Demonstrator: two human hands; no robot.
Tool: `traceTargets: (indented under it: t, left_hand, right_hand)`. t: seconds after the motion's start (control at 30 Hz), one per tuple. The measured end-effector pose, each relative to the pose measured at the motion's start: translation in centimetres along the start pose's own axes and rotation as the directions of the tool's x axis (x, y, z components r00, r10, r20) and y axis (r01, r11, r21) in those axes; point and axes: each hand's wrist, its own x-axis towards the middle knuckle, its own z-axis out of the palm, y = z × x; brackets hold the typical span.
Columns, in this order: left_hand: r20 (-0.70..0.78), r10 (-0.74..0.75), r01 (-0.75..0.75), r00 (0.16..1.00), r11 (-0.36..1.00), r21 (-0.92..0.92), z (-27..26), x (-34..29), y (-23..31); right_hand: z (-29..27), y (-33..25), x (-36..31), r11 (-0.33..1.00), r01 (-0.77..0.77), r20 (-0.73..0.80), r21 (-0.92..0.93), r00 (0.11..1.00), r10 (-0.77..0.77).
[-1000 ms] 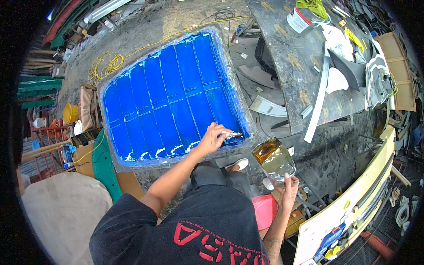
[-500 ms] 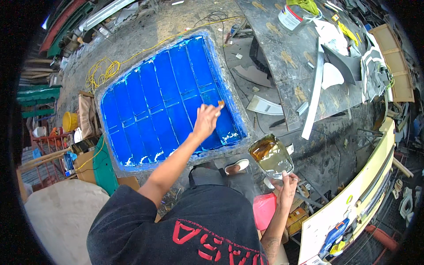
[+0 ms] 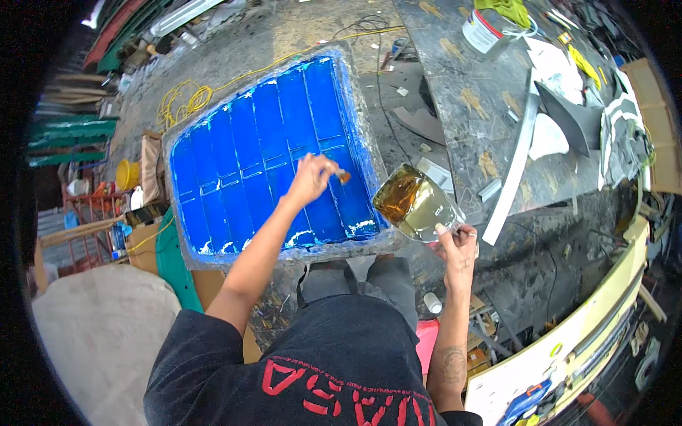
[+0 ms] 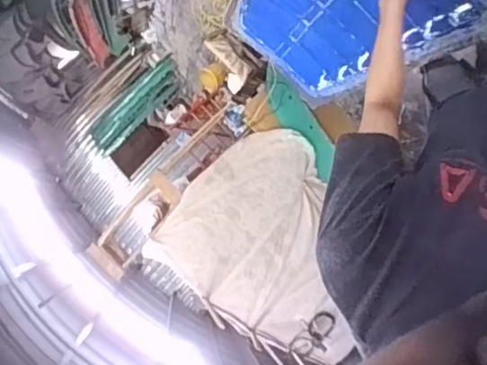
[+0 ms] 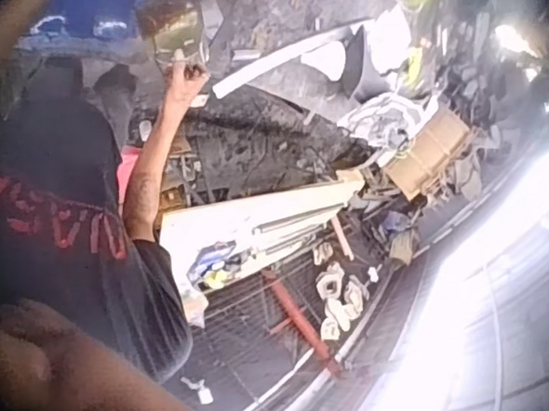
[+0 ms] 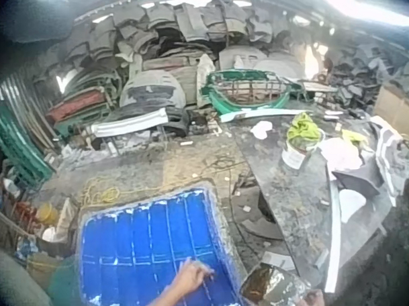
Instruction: The person applies a liquid from a container onto the slats of a blue vent using a brush.
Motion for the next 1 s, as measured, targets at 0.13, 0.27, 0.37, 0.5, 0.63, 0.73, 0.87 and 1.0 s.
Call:
traceTargets:
  t: [0.13, 0.27, 0.37, 0.5, 0.63, 0.73, 0.87, 1.0]
  left_hand:
    - [-0.212, -0.026, 0.068, 0.977, 0.979, 0.194, -1.1, 2.6, 1.2]
    - [0.027, 0.047, -0.054, 0.999, 0.894, 0.445, 1.4, -2.1, 4.1]
    - [0.143, -0.021, -0.047, 0.99, 0.891, 0.452, 3.5, -6.2, 6.8]
    - [0.322, -0.115, 0.004, 0.94, 0.946, 0.325, 2.4, -7.1, 12.1]
    - [0.378, -0.176, 0.127, 0.909, 0.98, 0.151, 1.1, -5.4, 10.7]
    - [0.288, -0.185, 0.146, 0.94, 0.977, 0.153, 0.5, -2.3, 5.9]
    - [0.156, -0.09, 0.08, 0.984, 0.995, 0.066, -1.3, 2.4, 0.9]
    - [0.007, -0.229, 0.214, 0.973, 0.919, 0.331, -1.7, 5.8, 1.9]
  right_hand:
    - [0.9, -1.7, 4.1, 0.998, 0.056, 0.094, -0.038, 0.994, -0.052]
    - [0.8, -2.3, 8.3, 0.998, 0.061, 0.205, 0.005, 0.977, -0.061]
    - [1.2, -2.2, 10.9, 0.996, 0.087, 0.271, -0.033, 0.96, -0.075]
    - [0.9, -2.1, 13.3, 0.99, 0.128, 0.331, -0.06, 0.938, -0.101]
    - [1.2, -1.7, 13.9, 0.989, 0.142, 0.348, -0.041, 0.93, -0.119]
    - [1.2, -1.7, 13.7, 0.992, 0.121, 0.362, -0.021, 0.926, -0.105]
    - [1.0, -1.2, 13.0, 0.994, 0.086, 0.382, -0.074, 0.923, -0.052]
    - [0.0, -0.9, 12.7, 0.998, 0.056, 0.368, -0.011, 0.929, -0.048]
